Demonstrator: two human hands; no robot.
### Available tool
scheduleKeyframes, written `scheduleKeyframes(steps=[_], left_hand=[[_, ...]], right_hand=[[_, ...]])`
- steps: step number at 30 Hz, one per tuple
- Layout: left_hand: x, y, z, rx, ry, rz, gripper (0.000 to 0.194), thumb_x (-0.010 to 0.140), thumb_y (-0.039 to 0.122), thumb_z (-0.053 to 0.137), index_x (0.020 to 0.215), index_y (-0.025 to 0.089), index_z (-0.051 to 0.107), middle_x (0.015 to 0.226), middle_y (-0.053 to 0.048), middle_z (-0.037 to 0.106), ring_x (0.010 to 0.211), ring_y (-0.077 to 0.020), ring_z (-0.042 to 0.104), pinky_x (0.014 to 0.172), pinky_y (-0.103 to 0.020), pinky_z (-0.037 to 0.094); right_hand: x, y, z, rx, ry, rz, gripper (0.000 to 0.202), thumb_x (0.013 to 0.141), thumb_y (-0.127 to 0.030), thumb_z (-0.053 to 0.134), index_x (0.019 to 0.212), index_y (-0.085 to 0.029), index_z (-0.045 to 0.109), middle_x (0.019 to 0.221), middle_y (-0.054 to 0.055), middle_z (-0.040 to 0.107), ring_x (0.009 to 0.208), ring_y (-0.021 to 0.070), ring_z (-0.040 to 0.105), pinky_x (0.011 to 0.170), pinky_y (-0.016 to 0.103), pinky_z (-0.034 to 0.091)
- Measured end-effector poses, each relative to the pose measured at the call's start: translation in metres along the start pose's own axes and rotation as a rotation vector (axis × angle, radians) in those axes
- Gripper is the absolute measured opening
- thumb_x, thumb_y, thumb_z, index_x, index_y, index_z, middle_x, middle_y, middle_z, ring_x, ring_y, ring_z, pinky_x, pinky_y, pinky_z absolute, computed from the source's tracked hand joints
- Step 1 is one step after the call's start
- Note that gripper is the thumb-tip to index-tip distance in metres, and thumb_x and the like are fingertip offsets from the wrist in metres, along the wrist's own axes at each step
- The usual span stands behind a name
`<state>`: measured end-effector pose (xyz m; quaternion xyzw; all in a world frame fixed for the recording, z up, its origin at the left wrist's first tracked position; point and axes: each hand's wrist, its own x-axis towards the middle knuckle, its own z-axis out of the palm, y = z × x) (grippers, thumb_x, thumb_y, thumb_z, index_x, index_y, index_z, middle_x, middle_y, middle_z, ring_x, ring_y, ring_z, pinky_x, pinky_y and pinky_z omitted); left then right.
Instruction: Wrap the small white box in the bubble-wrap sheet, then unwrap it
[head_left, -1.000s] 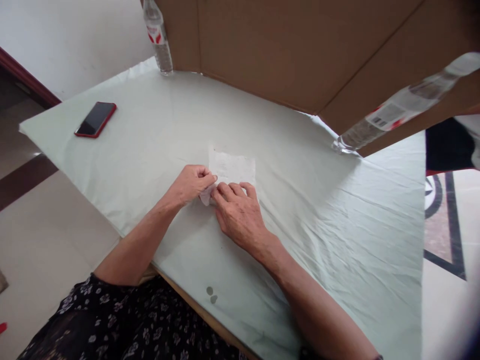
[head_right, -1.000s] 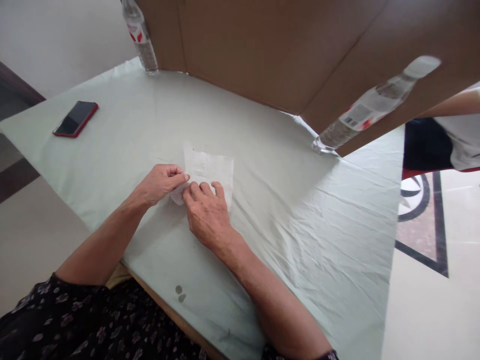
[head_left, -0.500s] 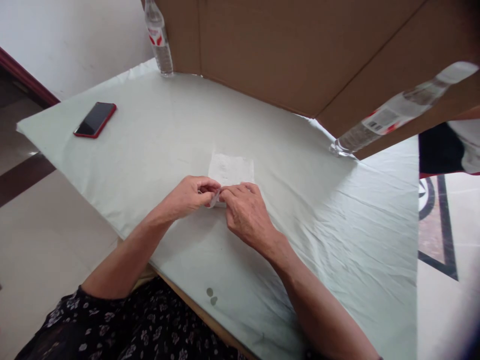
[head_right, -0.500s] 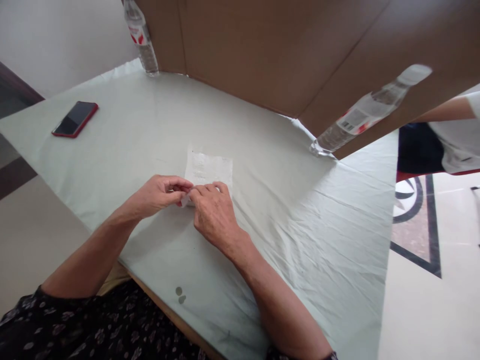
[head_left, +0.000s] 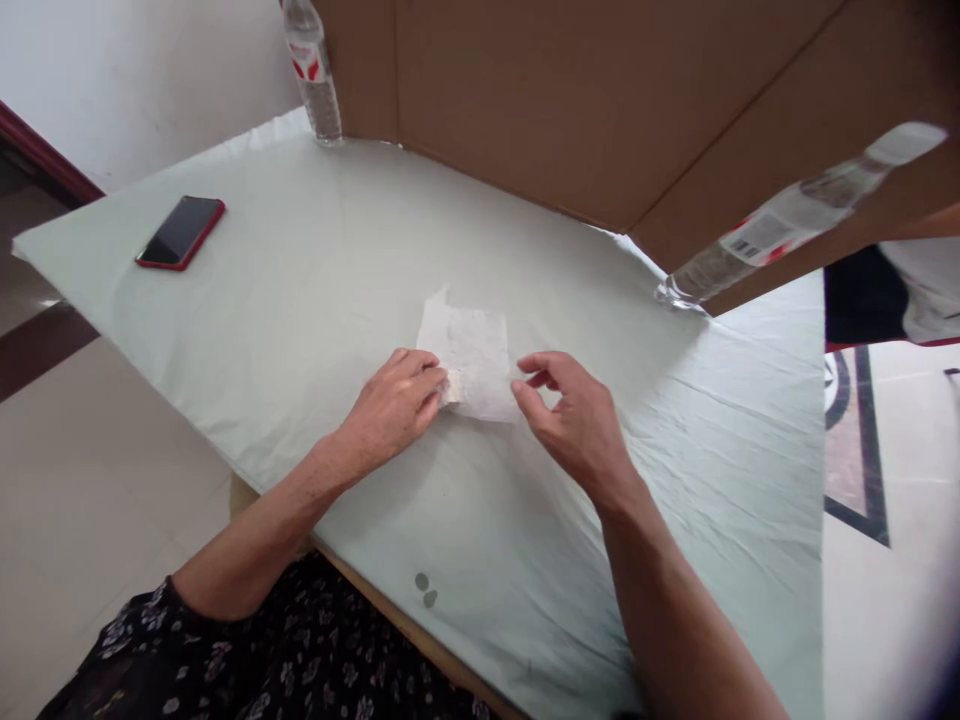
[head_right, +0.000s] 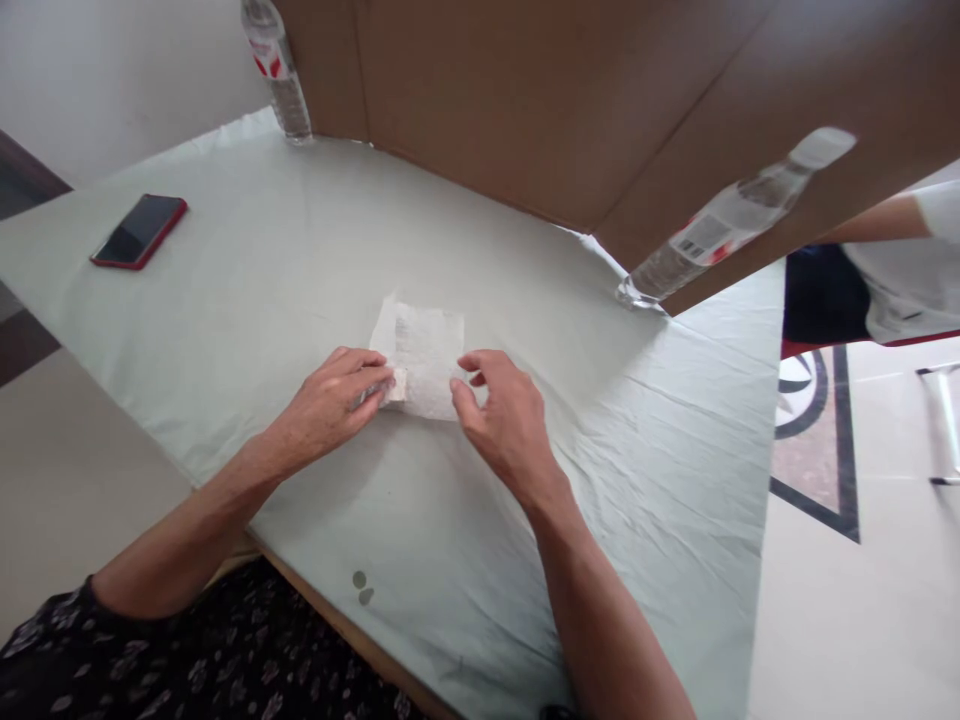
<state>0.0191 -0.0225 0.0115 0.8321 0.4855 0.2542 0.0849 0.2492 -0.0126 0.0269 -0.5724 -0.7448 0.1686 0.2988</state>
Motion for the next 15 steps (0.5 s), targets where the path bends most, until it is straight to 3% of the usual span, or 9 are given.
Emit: scheduleKeyframes(steps=[3,6,11,15], left_hand=[[-0.001,0.001,-0.001,-0.018,-0.018,0.005,0.020,0.095,0.012,0.052,0.098,0.016,0.071,0.107,-0.010,0.069,0.098,-0.0221,0.058,0.081,-0.033,0.052],[-0.001,0.001,-0.001,-0.013,-0.027,0.004,0.021,0.095,0.012,0.051,0.095,0.016,0.071,0.107,-0.009,0.069,0.096,-0.0220,0.058,0.080,-0.032,0.051],[0.002,-0.001,-0.001,-0.012,-0.029,0.022,0.022,0.096,0.015,0.052,0.098,0.015,0.073,0.106,-0.008,0.072,0.096,-0.0227,0.058,0.084,-0.034,0.050],[0.003,-0.003,-0.004,0.056,-0.058,0.043,0.022,0.095,0.017,0.053,0.096,0.018,0.075,0.105,-0.008,0.073,0.092,-0.0233,0.057,0.082,-0.036,0.049]], right_hand=[[-0.006,0.012,-0.005,0.085,-0.188,0.242,0.040,0.086,-0.045,0.062,0.116,-0.018,0.063,0.098,0.009,0.073,0.071,0.0200,0.066,0.070,0.037,0.051],[-0.010,0.017,0.005,0.173,-0.281,0.375,0.061,0.085,-0.054,0.062,0.132,-0.015,0.056,0.098,0.010,0.070,0.071,0.0206,0.067,0.065,0.035,0.052],[-0.004,0.010,0.021,0.316,-0.260,0.494,0.086,0.083,-0.057,0.063,0.152,-0.014,0.035,0.095,0.008,0.066,0.062,0.0190,0.064,0.051,0.032,0.052],[0.005,0.004,0.031,0.394,-0.196,0.518,0.094,0.079,-0.055,0.068,0.154,-0.013,0.030,0.095,0.009,0.067,0.057,0.0171,0.059,0.046,0.032,0.050]])
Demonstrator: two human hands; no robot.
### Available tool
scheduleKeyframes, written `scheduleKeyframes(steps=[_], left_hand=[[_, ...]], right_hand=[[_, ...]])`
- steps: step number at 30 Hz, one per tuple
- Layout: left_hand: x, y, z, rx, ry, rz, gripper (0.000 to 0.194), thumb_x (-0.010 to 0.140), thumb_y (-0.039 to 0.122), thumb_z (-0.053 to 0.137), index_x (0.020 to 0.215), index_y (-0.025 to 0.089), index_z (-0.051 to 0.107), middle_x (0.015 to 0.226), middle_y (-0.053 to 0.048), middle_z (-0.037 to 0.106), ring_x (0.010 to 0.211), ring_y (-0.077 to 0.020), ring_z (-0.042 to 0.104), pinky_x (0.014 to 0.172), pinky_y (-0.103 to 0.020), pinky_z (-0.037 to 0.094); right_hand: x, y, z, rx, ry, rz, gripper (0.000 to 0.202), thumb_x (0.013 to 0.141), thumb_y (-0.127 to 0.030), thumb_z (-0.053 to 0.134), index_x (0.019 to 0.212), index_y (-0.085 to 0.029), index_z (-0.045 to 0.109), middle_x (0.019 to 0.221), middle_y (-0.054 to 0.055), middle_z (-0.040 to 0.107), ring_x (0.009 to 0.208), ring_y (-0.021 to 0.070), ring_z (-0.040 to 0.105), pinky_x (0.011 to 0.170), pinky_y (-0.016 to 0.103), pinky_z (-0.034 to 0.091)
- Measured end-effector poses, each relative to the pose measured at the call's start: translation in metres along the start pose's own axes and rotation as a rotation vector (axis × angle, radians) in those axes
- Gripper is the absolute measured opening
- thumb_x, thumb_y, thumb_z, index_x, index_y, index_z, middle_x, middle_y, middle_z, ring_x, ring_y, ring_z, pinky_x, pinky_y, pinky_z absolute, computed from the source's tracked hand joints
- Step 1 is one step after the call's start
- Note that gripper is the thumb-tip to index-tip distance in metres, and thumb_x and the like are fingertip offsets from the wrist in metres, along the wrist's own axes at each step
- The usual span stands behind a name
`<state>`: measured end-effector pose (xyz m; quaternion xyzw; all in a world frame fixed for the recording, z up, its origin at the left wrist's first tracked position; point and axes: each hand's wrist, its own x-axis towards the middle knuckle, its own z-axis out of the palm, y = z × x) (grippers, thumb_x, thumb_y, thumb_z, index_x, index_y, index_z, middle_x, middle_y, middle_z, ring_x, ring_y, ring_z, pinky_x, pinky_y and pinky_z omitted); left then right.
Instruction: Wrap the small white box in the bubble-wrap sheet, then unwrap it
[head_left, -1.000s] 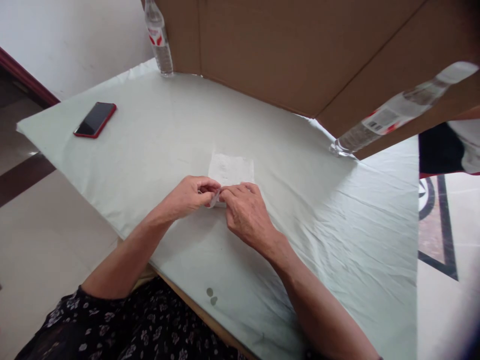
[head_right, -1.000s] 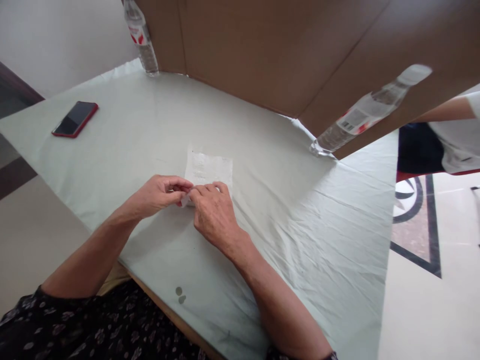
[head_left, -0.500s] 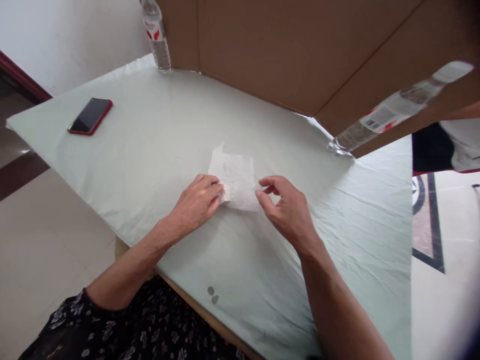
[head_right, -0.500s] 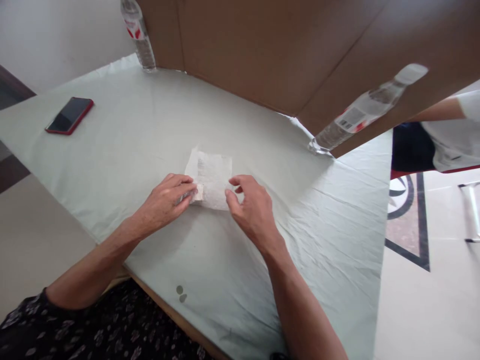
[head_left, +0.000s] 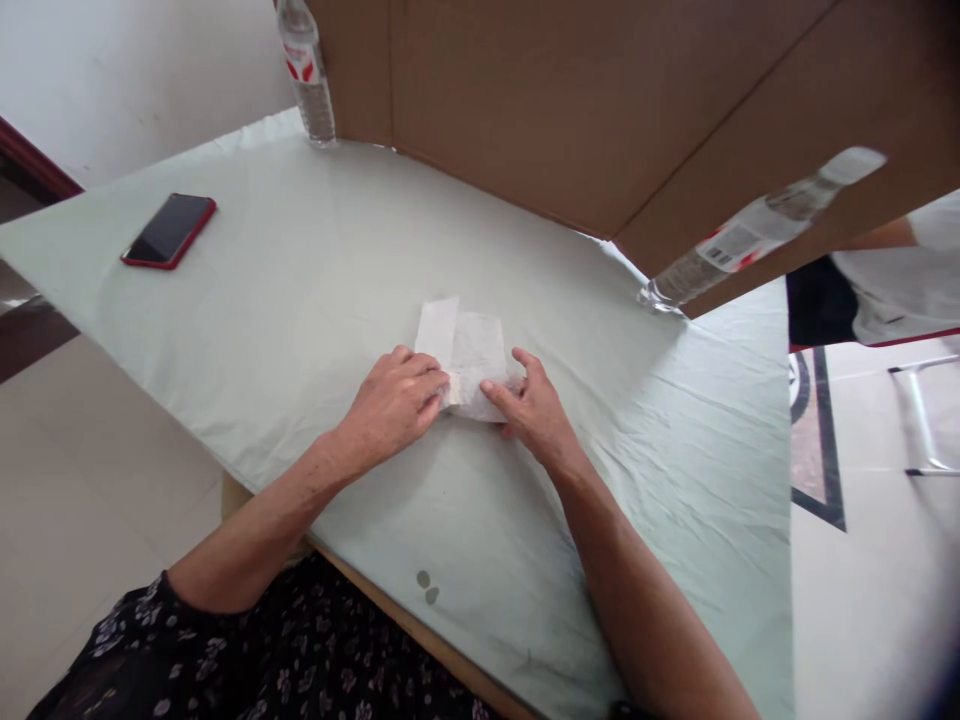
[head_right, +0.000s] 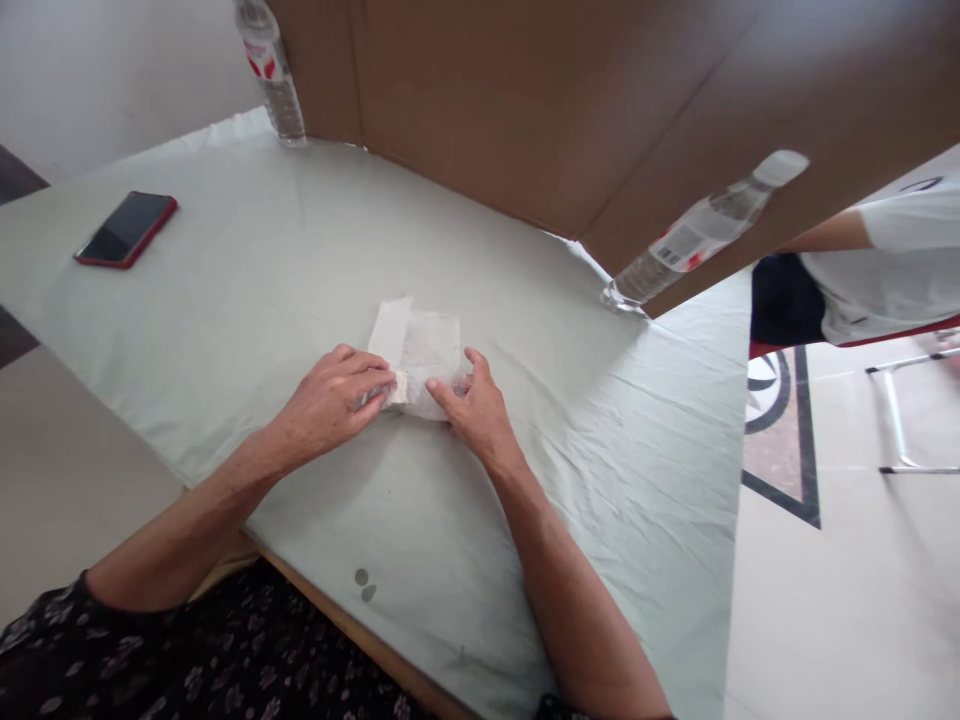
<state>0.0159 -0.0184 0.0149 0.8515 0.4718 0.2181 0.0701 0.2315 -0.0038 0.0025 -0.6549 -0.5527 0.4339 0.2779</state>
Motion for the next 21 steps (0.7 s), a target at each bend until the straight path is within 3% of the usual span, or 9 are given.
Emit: scheduleKeyframes(steps=[4,9,12,16,21], left_hand=[[0.002,0.001,-0.003,0.043,-0.052,-0.006,0.022,0.095,0.017,0.054,0.096,0.018,0.076,0.106,-0.007,0.073,0.088,-0.0223,0.056,0.079,-0.035,0.048],[0.004,0.004,-0.006,0.034,-0.127,-0.029,0.023,0.094,0.014,0.053,0.101,0.019,0.074,0.110,-0.007,0.071,0.092,-0.0217,0.059,0.077,-0.033,0.049],[0.006,0.005,-0.006,0.020,-0.184,-0.046,0.025,0.095,0.014,0.052,0.104,0.021,0.074,0.113,-0.009,0.068,0.097,-0.0226,0.061,0.074,-0.031,0.050],[0.008,0.006,-0.007,-0.003,-0.248,-0.065,0.026,0.095,0.012,0.051,0.105,0.020,0.073,0.117,-0.011,0.065,0.103,-0.0248,0.061,0.075,-0.033,0.053],[0.008,0.004,-0.002,-0.040,-0.244,-0.068,0.029,0.094,0.011,0.051,0.111,0.019,0.073,0.118,-0.011,0.065,0.105,-0.0256,0.060,0.081,-0.035,0.054]], right_hand=[[0.008,0.004,0.013,0.009,0.039,-0.102,0.093,0.075,-0.047,0.071,0.153,-0.014,0.032,0.080,0.003,0.065,0.061,0.0195,0.058,0.054,0.034,0.050],[0.010,0.001,0.019,-0.111,0.111,-0.205,0.082,0.074,-0.033,0.067,0.149,-0.013,0.038,0.059,-0.007,0.051,0.059,0.0196,0.053,0.065,0.038,0.049],[0.007,-0.007,0.018,-0.089,0.161,-0.228,0.078,0.075,-0.033,0.067,0.146,-0.014,0.041,0.061,-0.007,0.052,0.060,0.0194,0.053,0.068,0.039,0.049],[0.003,-0.016,0.023,0.128,0.173,-0.201,0.076,0.076,-0.040,0.070,0.143,-0.017,0.043,0.070,-0.004,0.059,0.064,0.0195,0.057,0.067,0.038,0.051],[-0.002,-0.029,0.038,0.246,0.143,-0.224,0.071,0.078,-0.040,0.071,0.140,-0.019,0.045,0.071,-0.005,0.061,0.065,0.0170,0.059,0.067,0.036,0.051]])
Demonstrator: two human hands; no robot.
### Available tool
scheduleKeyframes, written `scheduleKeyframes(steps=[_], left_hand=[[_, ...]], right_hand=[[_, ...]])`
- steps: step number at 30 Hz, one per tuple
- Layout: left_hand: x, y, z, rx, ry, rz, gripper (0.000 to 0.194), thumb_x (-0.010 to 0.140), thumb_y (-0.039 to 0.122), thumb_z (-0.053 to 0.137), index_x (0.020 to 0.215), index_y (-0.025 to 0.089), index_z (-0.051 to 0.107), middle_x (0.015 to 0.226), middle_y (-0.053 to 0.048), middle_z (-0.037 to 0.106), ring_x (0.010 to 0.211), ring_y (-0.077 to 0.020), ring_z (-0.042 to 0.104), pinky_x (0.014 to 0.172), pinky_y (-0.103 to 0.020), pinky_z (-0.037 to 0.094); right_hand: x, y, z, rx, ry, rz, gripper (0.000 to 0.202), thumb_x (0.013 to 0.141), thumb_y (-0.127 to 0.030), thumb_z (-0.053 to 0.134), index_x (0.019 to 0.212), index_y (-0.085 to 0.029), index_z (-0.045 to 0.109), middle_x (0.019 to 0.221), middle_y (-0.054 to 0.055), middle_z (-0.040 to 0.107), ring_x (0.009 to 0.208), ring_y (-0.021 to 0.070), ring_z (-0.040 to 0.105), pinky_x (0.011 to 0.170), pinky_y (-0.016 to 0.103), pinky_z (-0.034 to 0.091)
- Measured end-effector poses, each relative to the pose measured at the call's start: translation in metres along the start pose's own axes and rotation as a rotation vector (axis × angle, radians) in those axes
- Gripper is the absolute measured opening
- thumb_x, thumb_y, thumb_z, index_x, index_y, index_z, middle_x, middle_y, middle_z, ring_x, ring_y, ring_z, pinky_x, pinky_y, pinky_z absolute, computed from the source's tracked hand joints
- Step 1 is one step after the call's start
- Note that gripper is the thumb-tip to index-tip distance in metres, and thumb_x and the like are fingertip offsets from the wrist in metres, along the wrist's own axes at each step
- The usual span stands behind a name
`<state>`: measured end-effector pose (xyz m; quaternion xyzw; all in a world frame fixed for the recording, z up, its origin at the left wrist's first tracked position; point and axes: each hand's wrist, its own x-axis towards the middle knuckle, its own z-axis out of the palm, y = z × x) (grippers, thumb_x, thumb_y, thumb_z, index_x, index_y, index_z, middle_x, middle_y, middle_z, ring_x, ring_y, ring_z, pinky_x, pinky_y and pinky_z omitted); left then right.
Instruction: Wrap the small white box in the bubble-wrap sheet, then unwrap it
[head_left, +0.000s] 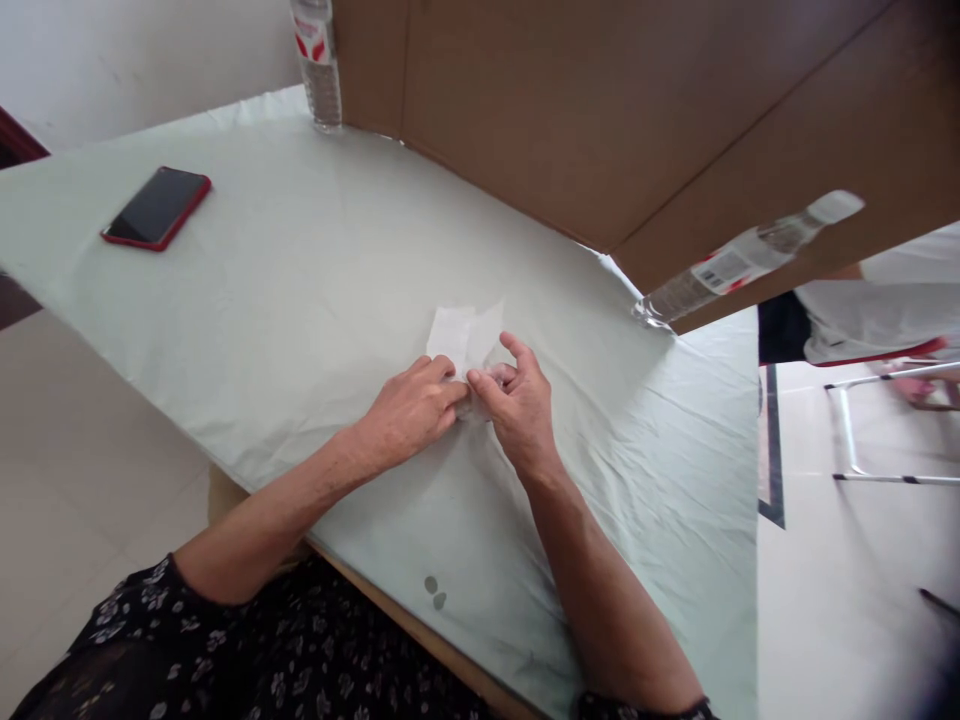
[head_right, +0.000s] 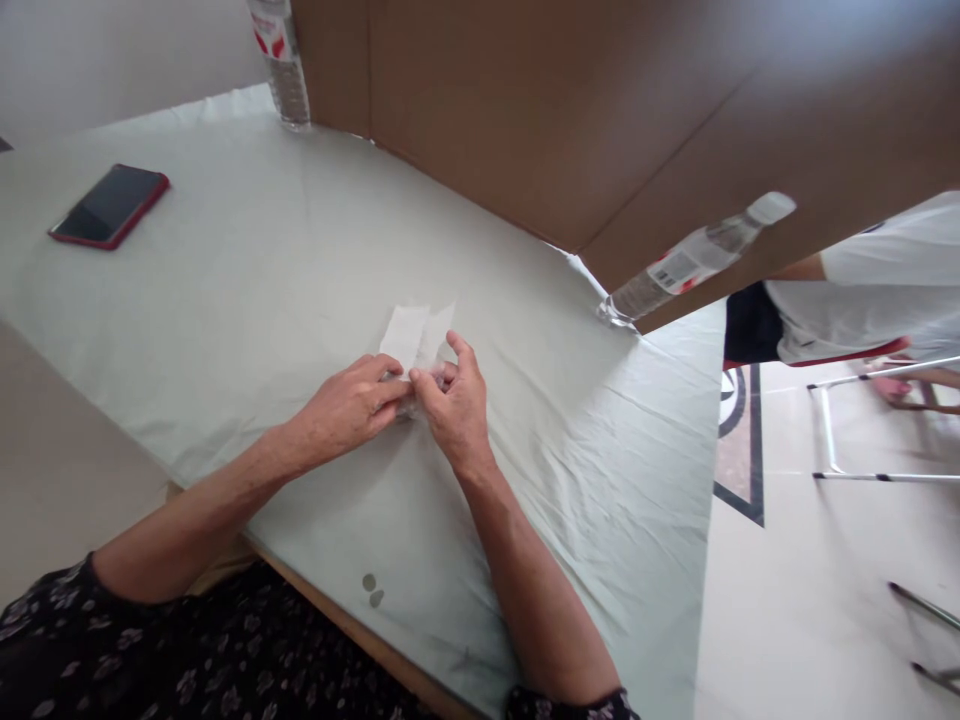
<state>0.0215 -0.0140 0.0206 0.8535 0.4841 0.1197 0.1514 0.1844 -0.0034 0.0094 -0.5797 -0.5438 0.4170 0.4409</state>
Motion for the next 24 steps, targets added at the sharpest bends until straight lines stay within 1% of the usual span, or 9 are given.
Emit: scheduleKeyframes(steps=[3,7,8,10,12,14,17,20,24], left_hand=[[-0.001,-0.003,0.007,-0.038,0.061,0.007,0.029,0.096,0.013,0.049,0.112,0.019,0.072,0.116,-0.011,0.066,0.103,-0.0249,0.060,0.081,-0.035,0.054],[-0.003,-0.008,0.016,-0.095,0.178,0.034,0.026,0.096,0.014,0.048,0.102,0.018,0.073,0.113,-0.010,0.066,0.099,-0.0225,0.060,0.081,-0.034,0.053],[-0.003,-0.009,0.017,-0.108,0.198,0.044,0.025,0.097,0.014,0.048,0.101,0.018,0.072,0.113,-0.010,0.065,0.098,-0.0220,0.060,0.081,-0.033,0.053],[-0.004,-0.011,0.019,-0.120,0.225,0.066,0.024,0.097,0.015,0.048,0.101,0.019,0.072,0.113,-0.010,0.065,0.097,-0.0215,0.060,0.081,-0.033,0.053],[-0.004,-0.012,0.020,-0.119,0.242,0.088,0.024,0.097,0.016,0.048,0.101,0.019,0.072,0.111,-0.010,0.065,0.097,-0.0212,0.060,0.081,-0.033,0.052],[-0.004,-0.012,0.019,-0.113,0.255,0.101,0.023,0.097,0.016,0.049,0.101,0.019,0.071,0.109,-0.009,0.065,0.096,-0.0209,0.060,0.082,-0.032,0.052],[-0.005,-0.012,0.018,-0.110,0.266,0.107,0.022,0.097,0.016,0.049,0.102,0.019,0.071,0.107,-0.009,0.065,0.097,-0.0205,0.060,0.082,-0.032,0.052],[-0.005,-0.010,0.017,-0.101,0.269,0.108,0.023,0.097,0.015,0.049,0.105,0.020,0.071,0.108,-0.008,0.066,0.096,-0.0202,0.060,0.081,-0.031,0.051],[-0.006,-0.009,0.017,-0.014,0.264,0.117,0.024,0.097,0.015,0.051,0.103,0.021,0.072,0.112,-0.009,0.066,0.096,-0.0209,0.059,0.075,-0.029,0.050]], right_hand=[[-0.002,-0.004,0.006,0.018,-0.023,0.002,0.070,0.080,-0.039,0.069,0.142,-0.018,0.044,0.071,-0.006,0.062,0.067,0.0152,0.059,0.069,0.034,0.051],[-0.005,-0.002,-0.002,0.009,0.047,0.025,0.074,0.078,-0.041,0.070,0.143,-0.015,0.044,0.071,-0.006,0.059,0.067,0.0144,0.058,0.068,0.032,0.052],[-0.005,-0.001,-0.007,0.004,0.065,0.052,0.077,0.077,-0.043,0.071,0.143,-0.016,0.044,0.074,-0.004,0.061,0.069,0.0151,0.059,0.065,0.031,0.051],[-0.005,0.002,-0.018,-0.005,0.063,0.140,0.082,0.074,-0.048,0.074,0.145,-0.018,0.044,0.088,0.002,0.067,0.073,0.0181,0.062,0.057,0.029,0.050],[-0.004,0.006,-0.028,-0.017,0.028,0.240,0.088,0.069,-0.053,0.078,0.144,-0.019,0.046,0.104,0.011,0.070,0.078,0.0222,0.065,0.050,0.028,0.047],[0.000,0.011,-0.034,-0.032,-0.026,0.292,0.088,0.067,-0.055,0.080,0.141,-0.018,0.049,0.111,0.014,0.070,0.080,0.0249,0.067,0.049,0.029,0.048],[0.006,0.018,-0.032,-0.069,-0.071,0.230,0.073,0.068,-0.049,0.078,0.130,-0.017,0.057,0.109,0.012,0.072,0.086,0.0254,0.068,0.064,0.035,0.054],[0.010,0.022,-0.025,-0.176,-0.058,0.126,0.057,0.069,-0.041,0.071,0.120,-0.017,0.060,0.105,0.008,0.072,0.088,0.0235,0.066,0.080,0.039,0.054],[0.010,0.019,-0.019,-0.378,-0.076,0.034,0.061,0.071,-0.035,0.066,0.128,-0.016,0.056,0.089,0.005,0.071,0.077,0.0227,0.064,0.080,0.041,0.053]])
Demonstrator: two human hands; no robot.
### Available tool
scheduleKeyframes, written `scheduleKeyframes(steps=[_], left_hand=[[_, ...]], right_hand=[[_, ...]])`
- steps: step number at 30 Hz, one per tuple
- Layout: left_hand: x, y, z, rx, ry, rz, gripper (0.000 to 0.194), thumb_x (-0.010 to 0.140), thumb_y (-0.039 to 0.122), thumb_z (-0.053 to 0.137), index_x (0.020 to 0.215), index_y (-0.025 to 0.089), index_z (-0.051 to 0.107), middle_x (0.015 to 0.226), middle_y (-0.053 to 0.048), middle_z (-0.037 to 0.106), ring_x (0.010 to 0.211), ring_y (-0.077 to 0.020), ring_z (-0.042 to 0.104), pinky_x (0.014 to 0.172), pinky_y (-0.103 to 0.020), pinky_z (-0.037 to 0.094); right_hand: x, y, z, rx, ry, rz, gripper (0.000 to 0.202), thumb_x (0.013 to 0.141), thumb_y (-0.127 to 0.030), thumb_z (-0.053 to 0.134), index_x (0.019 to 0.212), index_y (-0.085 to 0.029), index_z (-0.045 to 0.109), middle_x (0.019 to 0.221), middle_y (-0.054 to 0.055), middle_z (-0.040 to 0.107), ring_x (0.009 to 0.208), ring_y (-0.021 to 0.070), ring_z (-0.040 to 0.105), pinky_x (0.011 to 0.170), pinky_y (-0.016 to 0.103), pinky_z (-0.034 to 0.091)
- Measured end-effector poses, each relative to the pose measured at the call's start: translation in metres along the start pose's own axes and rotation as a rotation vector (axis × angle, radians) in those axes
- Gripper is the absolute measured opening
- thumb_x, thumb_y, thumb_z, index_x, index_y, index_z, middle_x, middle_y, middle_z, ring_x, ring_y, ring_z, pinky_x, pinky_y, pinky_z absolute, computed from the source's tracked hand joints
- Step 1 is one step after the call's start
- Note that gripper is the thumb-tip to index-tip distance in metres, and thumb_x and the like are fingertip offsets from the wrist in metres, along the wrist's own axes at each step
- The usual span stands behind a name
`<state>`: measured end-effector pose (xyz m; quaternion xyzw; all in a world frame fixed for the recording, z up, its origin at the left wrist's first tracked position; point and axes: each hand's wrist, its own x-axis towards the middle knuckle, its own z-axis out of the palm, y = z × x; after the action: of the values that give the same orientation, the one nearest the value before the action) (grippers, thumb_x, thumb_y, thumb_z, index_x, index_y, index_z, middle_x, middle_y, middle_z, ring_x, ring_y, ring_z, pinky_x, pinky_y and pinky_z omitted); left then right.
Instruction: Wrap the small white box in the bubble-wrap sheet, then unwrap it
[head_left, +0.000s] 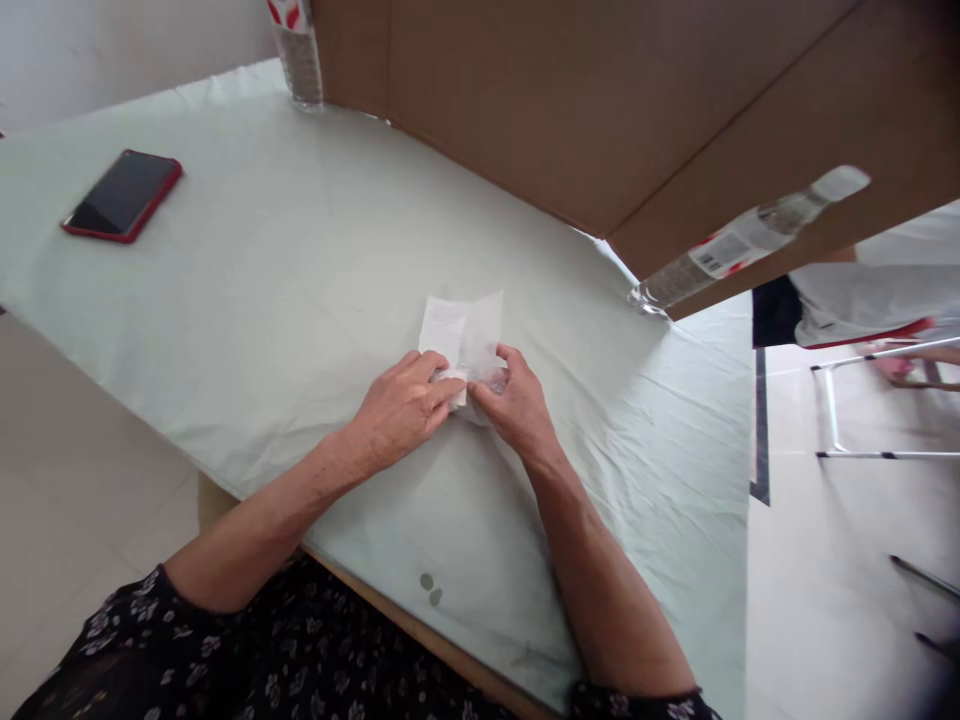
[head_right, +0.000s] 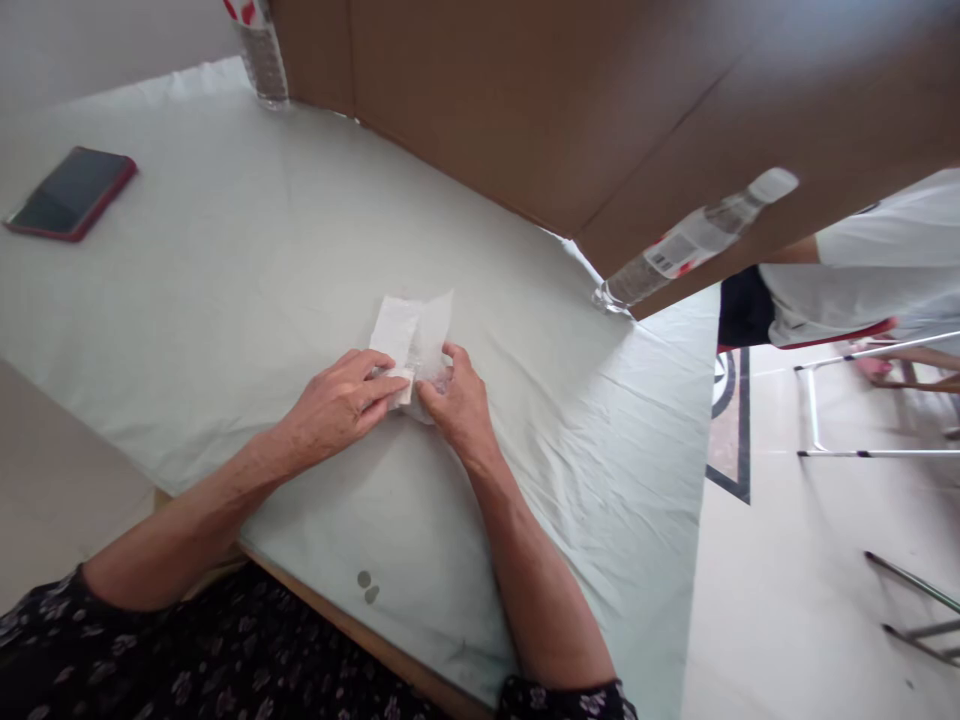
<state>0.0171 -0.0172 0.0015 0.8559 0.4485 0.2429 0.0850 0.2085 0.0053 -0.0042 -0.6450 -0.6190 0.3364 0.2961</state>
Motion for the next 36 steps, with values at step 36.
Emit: scheduleKeyframes(steps=[36], left_hand=[[0.002,-0.005,-0.002,-0.447,0.024,-0.196,0.050,0.083,0.013,0.057,0.132,0.020,0.052,0.117,-0.009,0.062,0.085,-0.0158,0.060,0.071,-0.029,0.053]], right_hand=[[-0.024,-0.018,-0.004,-0.135,-0.189,-0.354,0.071,0.087,-0.024,0.056,0.154,-0.027,0.033,0.119,0.005,0.073,0.069,0.0158,0.065,0.066,0.033,0.051]])
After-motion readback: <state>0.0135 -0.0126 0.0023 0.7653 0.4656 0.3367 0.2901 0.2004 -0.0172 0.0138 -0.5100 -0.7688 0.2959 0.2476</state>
